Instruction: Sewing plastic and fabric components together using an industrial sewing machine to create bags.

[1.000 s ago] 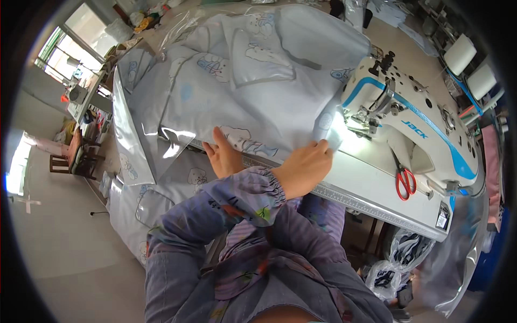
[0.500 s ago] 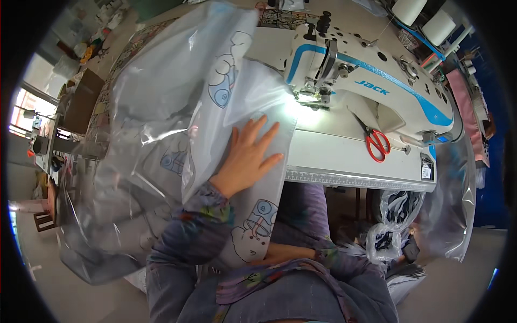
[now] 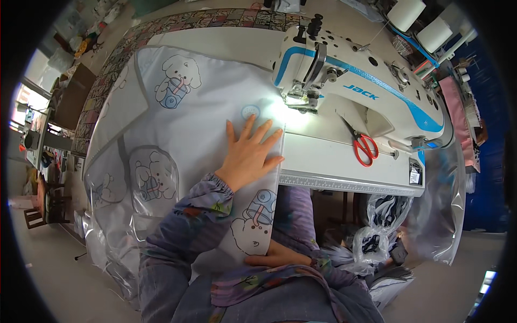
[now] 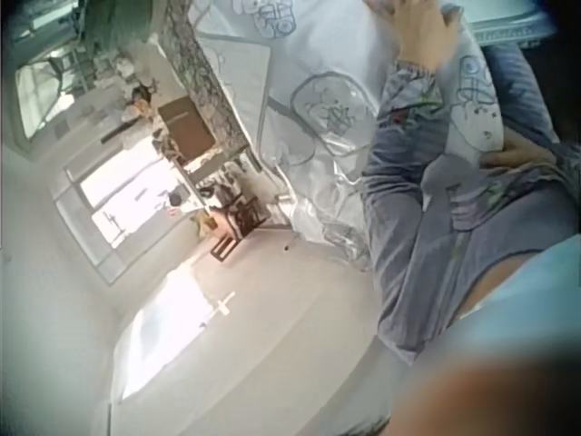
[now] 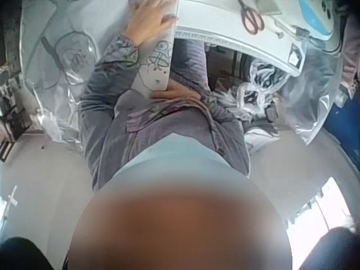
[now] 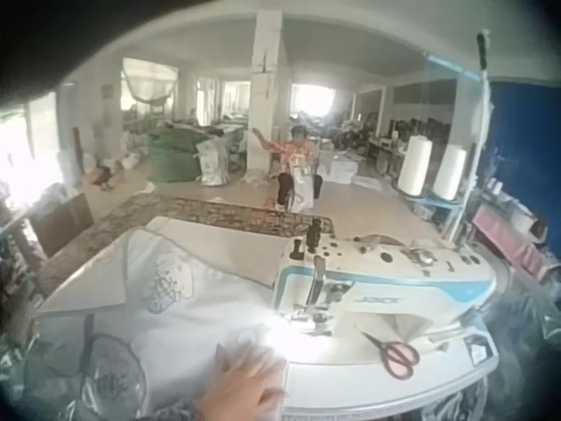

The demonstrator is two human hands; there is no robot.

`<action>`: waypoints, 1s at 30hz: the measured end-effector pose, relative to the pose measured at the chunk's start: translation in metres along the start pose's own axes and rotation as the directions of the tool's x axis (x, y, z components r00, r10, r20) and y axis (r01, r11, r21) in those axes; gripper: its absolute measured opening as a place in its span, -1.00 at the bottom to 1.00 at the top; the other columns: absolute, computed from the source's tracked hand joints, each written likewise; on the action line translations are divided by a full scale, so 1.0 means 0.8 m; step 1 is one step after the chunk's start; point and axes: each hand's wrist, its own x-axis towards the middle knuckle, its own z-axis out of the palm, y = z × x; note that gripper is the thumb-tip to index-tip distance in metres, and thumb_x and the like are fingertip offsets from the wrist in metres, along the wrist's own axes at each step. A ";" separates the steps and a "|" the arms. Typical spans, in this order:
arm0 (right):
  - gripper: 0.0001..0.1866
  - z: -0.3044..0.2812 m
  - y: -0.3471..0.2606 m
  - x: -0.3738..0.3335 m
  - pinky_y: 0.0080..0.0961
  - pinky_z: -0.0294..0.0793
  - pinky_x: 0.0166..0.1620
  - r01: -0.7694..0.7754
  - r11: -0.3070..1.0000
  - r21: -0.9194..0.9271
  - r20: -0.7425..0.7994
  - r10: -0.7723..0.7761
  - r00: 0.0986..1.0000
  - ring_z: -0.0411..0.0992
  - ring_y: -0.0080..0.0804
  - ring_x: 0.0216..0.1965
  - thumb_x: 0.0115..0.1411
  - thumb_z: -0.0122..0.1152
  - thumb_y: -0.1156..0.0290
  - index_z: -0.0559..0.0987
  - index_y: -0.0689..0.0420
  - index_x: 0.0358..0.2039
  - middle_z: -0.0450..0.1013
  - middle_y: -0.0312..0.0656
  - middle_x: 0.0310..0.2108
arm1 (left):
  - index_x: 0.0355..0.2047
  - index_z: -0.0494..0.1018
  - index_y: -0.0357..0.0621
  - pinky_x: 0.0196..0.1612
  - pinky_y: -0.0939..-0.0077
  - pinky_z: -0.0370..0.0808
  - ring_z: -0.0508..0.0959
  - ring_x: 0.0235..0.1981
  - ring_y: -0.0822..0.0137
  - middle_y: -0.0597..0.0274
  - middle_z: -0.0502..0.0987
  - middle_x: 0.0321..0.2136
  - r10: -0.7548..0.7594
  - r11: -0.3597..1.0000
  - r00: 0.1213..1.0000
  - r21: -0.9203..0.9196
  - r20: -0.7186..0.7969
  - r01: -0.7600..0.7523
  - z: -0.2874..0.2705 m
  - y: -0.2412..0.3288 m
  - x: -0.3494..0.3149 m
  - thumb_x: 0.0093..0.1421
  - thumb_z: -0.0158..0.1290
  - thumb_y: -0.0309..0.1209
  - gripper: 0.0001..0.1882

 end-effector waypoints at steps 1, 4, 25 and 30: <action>-0.57 0.003 -0.009 -0.001 -0.44 0.38 0.16 0.017 0.999 0.052 -0.081 -0.013 0.997 0.39 -0.42 0.12 0.37 0.23 0.39 0.45 0.24 0.20 0.47 -0.16 0.10 | 0.27 0.40 0.18 0.18 -0.76 -0.03 0.18 0.37 -0.14 0.18 0.30 0.31 0.003 1.000 1.000 0.010 -0.021 -0.003 0.002 -0.002 0.002 0.23 0.11 0.11 -0.35; -0.57 -0.001 -0.004 0.002 -0.46 0.38 0.16 0.040 0.998 0.045 -0.207 -0.030 0.978 0.40 -0.43 0.12 0.37 0.23 0.40 0.46 0.25 0.20 0.50 -0.18 0.09 | 0.25 0.42 0.18 0.18 -0.74 0.00 0.20 0.36 -0.11 0.17 0.31 0.29 0.009 1.000 0.999 0.014 -0.048 -0.008 0.005 -0.008 0.013 0.22 0.12 0.10 -0.37; -0.67 -0.064 -0.017 0.010 -0.50 0.43 0.11 0.052 0.982 0.182 -0.297 0.005 0.955 0.48 -0.54 0.00 0.39 0.16 0.47 0.52 0.25 0.13 0.57 -0.24 0.00 | 0.27 0.39 0.03 0.26 -0.08 0.28 0.33 0.31 0.00 0.00 0.38 0.25 -0.337 0.727 0.776 0.376 -0.533 0.574 -0.188 -0.152 -0.077 0.09 0.31 -0.29 -0.30; -0.66 -0.039 0.012 0.014 -0.52 0.47 -0.01 -0.032 0.998 -0.052 -0.176 0.022 0.984 0.50 -0.55 -0.12 0.37 0.24 0.30 0.60 0.30 0.00 0.62 -0.24 -0.13 | 0.25 0.38 -0.06 0.02 0.01 0.51 0.57 0.02 -0.13 -0.08 0.53 0.08 -0.919 0.287 0.377 0.455 -0.118 0.843 -0.230 -0.337 -0.326 0.22 0.19 -0.13 -0.38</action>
